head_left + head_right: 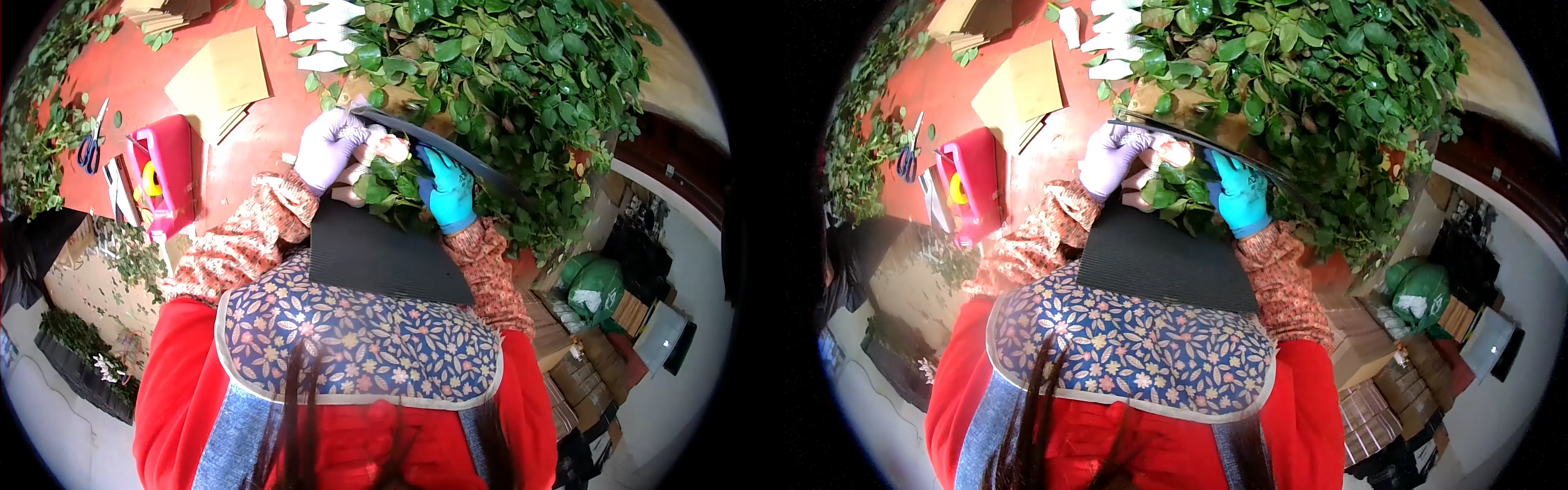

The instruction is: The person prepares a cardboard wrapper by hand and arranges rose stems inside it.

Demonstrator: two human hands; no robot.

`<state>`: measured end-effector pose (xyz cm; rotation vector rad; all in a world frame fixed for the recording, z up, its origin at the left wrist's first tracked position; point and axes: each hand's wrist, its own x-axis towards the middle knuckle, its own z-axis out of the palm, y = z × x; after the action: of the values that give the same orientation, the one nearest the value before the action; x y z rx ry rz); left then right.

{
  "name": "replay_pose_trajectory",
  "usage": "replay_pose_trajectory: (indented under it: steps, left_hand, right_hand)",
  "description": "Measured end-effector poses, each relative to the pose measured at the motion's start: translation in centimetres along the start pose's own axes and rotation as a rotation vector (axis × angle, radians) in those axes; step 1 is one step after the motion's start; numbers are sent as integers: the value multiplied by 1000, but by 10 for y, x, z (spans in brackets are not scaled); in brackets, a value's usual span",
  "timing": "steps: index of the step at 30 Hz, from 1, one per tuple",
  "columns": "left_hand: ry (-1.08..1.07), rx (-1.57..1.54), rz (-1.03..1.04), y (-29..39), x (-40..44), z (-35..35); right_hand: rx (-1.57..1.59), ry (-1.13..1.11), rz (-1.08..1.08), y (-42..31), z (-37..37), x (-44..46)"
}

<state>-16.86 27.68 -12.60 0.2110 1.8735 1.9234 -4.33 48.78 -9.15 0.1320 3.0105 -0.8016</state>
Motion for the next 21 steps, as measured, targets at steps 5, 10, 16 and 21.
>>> replay_pose_trajectory:
  steps: [5, 10, 16, 21]
  left_hand:
    - [-48, 304, 125, 15, 2, -2]
    - [1, -152, -14, -2, -4, -8]
    - [159, -208, -475, 37, -4, -33]
    - [259, -468, -142, 58, 10, -102]
  right_hand:
    - [-19, -6, -9, -1, -1, 2]
    - [-2, 41, 7, 3, 6, 0]
    - [-17, 64, 19, -1, 10, 0]
    - [-110, 94, 17, 2, 17, -3]
